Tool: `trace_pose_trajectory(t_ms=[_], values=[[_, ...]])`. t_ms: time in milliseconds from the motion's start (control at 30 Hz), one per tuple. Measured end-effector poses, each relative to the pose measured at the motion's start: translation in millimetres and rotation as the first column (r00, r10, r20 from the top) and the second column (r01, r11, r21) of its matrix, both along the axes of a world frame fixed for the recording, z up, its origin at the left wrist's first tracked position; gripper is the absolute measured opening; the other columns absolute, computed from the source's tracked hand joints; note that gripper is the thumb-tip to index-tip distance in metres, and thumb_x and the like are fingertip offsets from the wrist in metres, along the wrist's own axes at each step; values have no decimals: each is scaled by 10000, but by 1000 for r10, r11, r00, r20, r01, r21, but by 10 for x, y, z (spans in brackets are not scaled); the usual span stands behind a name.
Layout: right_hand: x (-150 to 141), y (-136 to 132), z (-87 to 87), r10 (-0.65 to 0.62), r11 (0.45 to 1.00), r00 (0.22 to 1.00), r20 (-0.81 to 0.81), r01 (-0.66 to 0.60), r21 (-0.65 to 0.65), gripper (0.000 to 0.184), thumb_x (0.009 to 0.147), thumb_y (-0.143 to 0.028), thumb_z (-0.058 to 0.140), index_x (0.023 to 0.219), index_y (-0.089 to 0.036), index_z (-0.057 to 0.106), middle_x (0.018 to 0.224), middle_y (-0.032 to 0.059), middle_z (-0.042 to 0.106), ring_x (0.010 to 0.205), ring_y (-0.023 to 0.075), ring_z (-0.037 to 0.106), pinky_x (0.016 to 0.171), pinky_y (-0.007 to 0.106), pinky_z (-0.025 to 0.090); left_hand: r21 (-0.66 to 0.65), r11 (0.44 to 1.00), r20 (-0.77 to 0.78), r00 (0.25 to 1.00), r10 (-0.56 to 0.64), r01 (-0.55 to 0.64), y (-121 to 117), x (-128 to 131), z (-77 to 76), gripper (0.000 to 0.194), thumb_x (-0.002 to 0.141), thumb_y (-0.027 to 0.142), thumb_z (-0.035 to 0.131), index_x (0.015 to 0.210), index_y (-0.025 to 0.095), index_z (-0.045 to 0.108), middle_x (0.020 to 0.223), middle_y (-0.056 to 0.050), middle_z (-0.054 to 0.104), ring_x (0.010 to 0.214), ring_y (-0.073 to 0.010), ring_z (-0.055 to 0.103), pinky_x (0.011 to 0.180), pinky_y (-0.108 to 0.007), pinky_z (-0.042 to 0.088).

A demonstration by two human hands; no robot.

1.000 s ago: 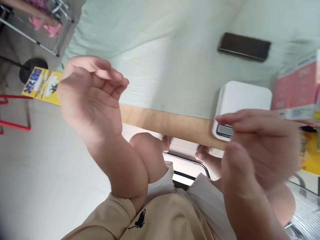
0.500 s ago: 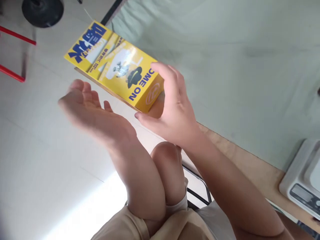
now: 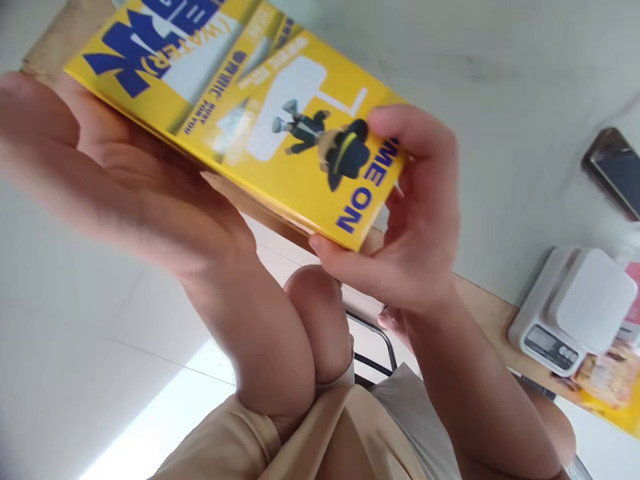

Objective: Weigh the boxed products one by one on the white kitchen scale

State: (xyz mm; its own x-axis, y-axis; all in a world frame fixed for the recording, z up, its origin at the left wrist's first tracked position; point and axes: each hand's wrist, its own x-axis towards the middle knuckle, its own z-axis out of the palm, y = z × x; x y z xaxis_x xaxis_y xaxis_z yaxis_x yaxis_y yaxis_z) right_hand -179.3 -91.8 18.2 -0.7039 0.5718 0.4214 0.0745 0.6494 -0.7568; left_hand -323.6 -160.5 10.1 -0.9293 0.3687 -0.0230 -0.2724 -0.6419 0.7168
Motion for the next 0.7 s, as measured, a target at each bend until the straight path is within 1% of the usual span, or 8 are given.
trace_pose_trajectory(t_ms=[100, 200, 267, 367, 433, 500, 600, 700], values=[[-56, -24, -5, -91, 978, 996, -22, 94, 189, 741, 713, -633, 806, 1377, -355, 631, 1267, 10, 488, 1103, 206, 568, 966, 453, 548, 50, 992, 30, 993, -118, 116, -79, -337, -327, 768, 1030, 767, 149, 919, 178, 629, 1012, -22, 623, 1158, -206, 676, 1071, -358, 535], [-48, 22, -46, -169, 915, 986, 1, 157, 372, 1015, 422, -759, 909, 1345, -423, 652, 1227, -30, 542, 1078, 223, 553, 974, 463, 507, 51, 964, 83, 961, -265, 262, -42, -549, -729, 692, 937, 851, 404, 1103, 243, 690, 1199, 6, 671, 1377, -273, 609, 1131, -389, 543], [-20, 75, -68, -221, 867, 975, -26, 208, 452, 1023, 397, -797, 892, 1324, -438, 652, 1205, -26, 546, 1030, 221, 537, 920, 468, 513, 87, 938, 106, 933, -342, 334, 67, -591, -936, 641, 932, 826, 476, 1183, 275, 685, 1275, 7, 671, 1426, -287, 578, 1147, -411, 543], [59, 165, -42, -166, 784, 982, -88, 185, 593, 1000, 447, -778, 869, 1329, -351, 670, 1124, 18, 539, 932, 194, 510, 774, 424, 526, 154, 877, 77, 879, -470, 455, 279, -529, -1097, 584, 928, 791, 541, 1246, 318, 667, 1321, 6, 671, 1459, -284, 552, 1162, -434, 535], [179, 218, 33, -198, 726, 980, -29, 167, 667, 979, 490, -700, 886, 1364, -321, 659, 1105, 32, 548, 916, 187, 521, 719, 389, 513, 198, 817, 8, 833, -554, 541, 423, -414, -1117, 554, 912, 770, 598, 1251, 338, 669, 1327, 8, 680, 1459, -281, 552, 1172, -450, 529], [384, 272, 140, -308, 716, 948, 73, 181, 674, 918, 572, -624, 881, 1399, -325, 619, 1128, 44, 560, 952, 200, 552, 738, 382, 515, 235, 736, -97, 769, -632, 635, 576, -237, -1077, 543, 861, 743, 696, 1236, 350, 691, 1335, 19, 692, 1440, -284, 563, 1199, -463, 510], [790, 387, 305, -407, 764, 889, 210, 205, 611, 828, 695, -554, 830, 1432, -339, 520, 1233, 68, 564, 1113, 247, 581, 918, 437, 547, 245, 625, -233, 671, -704, 741, 826, 92, -916, 621, 761, 758, 783, 1236, 362, 715, 1371, 39, 688, 1442, -302, 545, 1238, -461, 472], [1125, 523, 417, -446, 800, 856, 261, 250, 545, 820, 733, -471, 803, 1457, -346, 439, 1360, 84, 533, 1322, 299, 529, 1123, 516, 492, 210, 593, -240, 629, -740, 777, 1045, 377, -709, 533, 813, 682, 771, 1240, 367, 723, 1366, 44, 683, 1453, -298, 521, 1215, -451, 468]])
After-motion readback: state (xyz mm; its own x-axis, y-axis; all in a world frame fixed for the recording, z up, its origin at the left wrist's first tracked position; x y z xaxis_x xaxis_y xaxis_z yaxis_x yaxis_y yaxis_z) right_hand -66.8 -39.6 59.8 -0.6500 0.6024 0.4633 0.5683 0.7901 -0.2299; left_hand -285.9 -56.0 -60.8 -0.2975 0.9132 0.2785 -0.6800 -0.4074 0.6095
